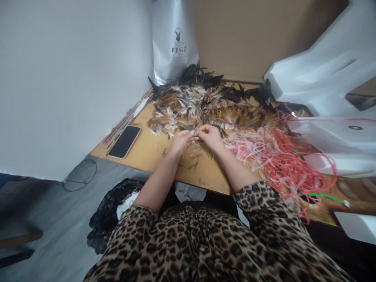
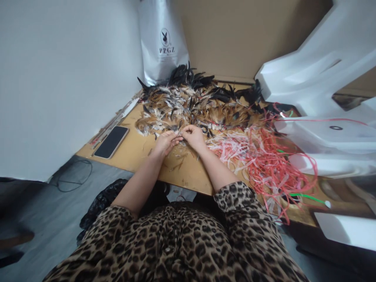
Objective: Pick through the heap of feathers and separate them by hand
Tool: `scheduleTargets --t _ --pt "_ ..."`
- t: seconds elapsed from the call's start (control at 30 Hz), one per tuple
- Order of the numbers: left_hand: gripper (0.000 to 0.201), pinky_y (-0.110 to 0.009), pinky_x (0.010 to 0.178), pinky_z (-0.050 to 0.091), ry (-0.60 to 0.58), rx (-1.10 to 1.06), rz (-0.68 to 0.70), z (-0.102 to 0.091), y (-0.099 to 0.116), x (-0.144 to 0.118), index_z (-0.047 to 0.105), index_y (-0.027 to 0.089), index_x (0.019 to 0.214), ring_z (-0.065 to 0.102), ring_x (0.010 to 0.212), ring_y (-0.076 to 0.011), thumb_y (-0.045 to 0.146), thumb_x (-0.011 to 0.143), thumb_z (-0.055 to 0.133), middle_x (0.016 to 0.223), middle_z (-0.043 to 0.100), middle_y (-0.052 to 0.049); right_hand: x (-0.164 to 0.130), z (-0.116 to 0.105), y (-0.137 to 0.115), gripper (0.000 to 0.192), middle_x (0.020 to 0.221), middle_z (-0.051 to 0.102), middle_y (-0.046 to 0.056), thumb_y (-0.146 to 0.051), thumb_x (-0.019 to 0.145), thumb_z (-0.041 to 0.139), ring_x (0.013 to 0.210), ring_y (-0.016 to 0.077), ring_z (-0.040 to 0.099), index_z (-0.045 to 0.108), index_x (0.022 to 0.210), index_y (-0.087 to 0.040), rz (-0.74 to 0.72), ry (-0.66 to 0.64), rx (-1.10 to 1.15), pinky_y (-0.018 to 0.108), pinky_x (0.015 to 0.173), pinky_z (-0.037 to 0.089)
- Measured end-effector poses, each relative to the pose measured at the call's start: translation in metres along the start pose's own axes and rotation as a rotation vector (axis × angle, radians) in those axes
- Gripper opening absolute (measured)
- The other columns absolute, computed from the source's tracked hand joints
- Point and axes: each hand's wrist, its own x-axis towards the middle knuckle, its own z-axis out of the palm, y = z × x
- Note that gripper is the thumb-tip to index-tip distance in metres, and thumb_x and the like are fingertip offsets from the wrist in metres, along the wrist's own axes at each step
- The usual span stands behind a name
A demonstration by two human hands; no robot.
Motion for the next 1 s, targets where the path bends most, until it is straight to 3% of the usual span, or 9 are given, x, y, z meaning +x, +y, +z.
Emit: scheduleTargets --t 0.27,0.5,0.8,1.0 --pt "0.016 -0.016 0.051 0.042 0.089 0.063 0.051 0.004 -0.001 0.001 0.056 0.011 0.064 0.059 0.051 -0.0066 0.019 0.07 0.068 0.058 0.063 -0.002 -0.001 0.007 0.005 0.015 0.061 0.058 -0.001 -0.032 0.064 0.056 0.055 0.0104 0.048 0.058 0.067 -0.017 -0.061 0.078 -0.105 0.023 0.056 0.039" --pt "0.012 -0.015 0.051 0.041 0.047 0.017 0.052 0.002 -0.002 0.002 0.059 0.011 0.07 0.061 0.056 -0.0068 0.021 0.072 0.066 0.068 0.067 -0.005 0.0 0.009 0.003 0.017 0.06 0.056 -0.001 -0.032 0.063 0.059 0.054 0.0104 0.047 0.057 0.068 -0.016 -0.003 0.173 -0.03 0.023 0.056 0.04" --pt "0.012 -0.016 0.053 0.042 -0.006 0.006 0.017 0.0 -0.004 0.002 0.06 0.01 0.069 0.06 0.056 -0.0065 0.019 0.071 0.067 0.066 0.066 -0.005 -0.008 0.005 -0.008 0.012 0.058 0.057 -0.001 -0.029 0.067 0.055 0.053 0.0101 0.048 0.059 0.068 -0.017 -0.102 0.171 -0.205 0.023 0.055 0.04" --pt "0.01 -0.014 0.053 0.043 -0.035 0.042 -0.001 0.002 -0.002 0.0 0.059 0.01 0.067 0.058 0.054 -0.005 0.016 0.072 0.066 0.063 0.065 -0.003 -0.002 0.005 -0.001 0.015 0.059 0.06 0.0 -0.032 0.064 0.059 0.053 0.0116 0.052 0.058 0.066 -0.017 -0.019 0.11 -0.006 0.024 0.054 0.041"
